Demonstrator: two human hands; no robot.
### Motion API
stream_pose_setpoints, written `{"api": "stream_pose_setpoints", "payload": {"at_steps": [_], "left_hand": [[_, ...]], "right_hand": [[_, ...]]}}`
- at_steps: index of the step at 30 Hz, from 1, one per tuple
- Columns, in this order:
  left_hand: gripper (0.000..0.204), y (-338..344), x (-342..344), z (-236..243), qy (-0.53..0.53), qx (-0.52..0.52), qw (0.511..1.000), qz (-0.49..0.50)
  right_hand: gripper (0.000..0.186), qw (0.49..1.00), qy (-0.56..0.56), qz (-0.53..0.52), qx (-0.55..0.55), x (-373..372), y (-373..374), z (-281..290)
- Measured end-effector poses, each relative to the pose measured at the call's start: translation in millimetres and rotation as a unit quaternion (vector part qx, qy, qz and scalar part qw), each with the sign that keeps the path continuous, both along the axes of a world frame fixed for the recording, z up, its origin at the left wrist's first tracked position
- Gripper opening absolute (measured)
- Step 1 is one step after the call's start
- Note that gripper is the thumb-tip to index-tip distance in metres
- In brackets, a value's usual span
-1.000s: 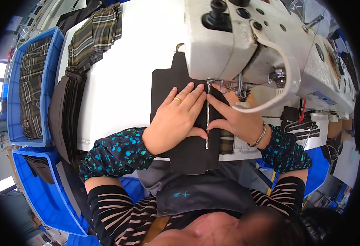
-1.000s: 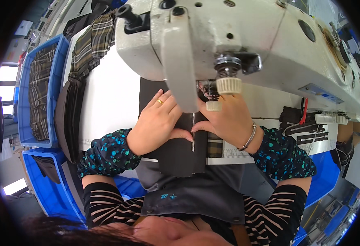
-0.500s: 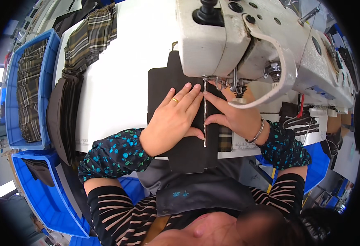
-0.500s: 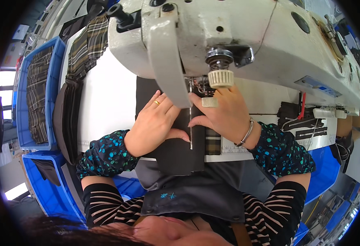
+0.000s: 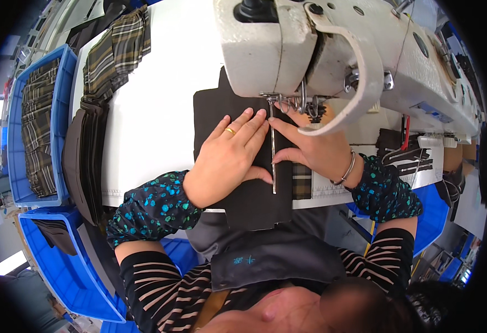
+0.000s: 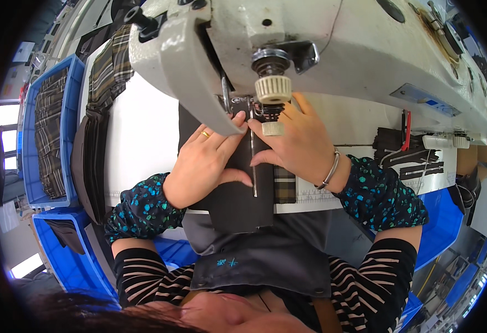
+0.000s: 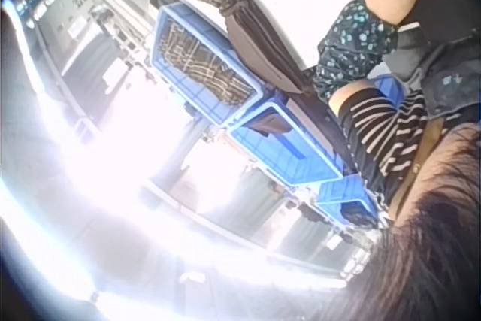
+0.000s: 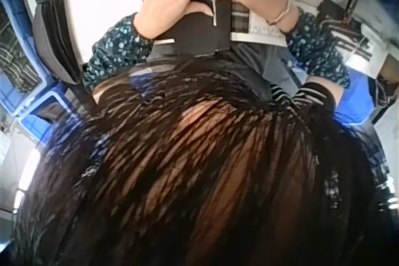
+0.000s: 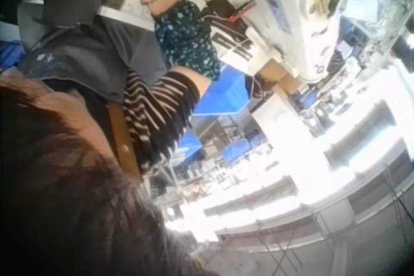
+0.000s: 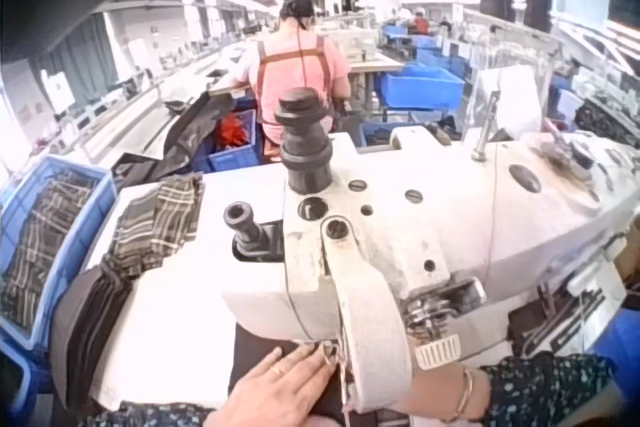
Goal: The person sews a zipper onto a piece of dark fabric using an industrial sewing machine. They align the zipper with the fabric edge, guide the material under the presser foot, and stitch along the zipper teeth. The person repeats this process for multiple fabric pieces, handling them one at a time.
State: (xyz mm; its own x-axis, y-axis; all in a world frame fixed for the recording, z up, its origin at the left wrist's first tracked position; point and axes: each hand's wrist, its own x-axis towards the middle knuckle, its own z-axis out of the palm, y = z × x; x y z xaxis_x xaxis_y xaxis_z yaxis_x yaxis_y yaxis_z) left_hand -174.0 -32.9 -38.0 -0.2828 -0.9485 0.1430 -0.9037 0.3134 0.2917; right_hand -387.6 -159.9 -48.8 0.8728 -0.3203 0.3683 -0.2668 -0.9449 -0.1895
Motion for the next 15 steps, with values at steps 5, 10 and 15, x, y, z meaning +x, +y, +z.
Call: {"api": "stream_pose_setpoints", "payload": {"at_steps": [5, 10, 15], "left_hand": [[0.081, -12, 15, -10, 0.074, -0.040, 0.996, -0.005], [0.105, -32, 17, -6, 0.053, -0.069, 0.996, 0.037], [0.103, -32, 18, 2, -0.021, 0.011, 1.000, 0.012]], "right_hand": [[0.069, 1.000, -0.008, 0.009, -0.008, 2, 0, 4], [0.061, 1.000, -0.009, 0.007, 0.005, 2, 0, 0], [0.054, 1.000, -0.026, 0.011, -0.009, 2, 0, -2]]}}
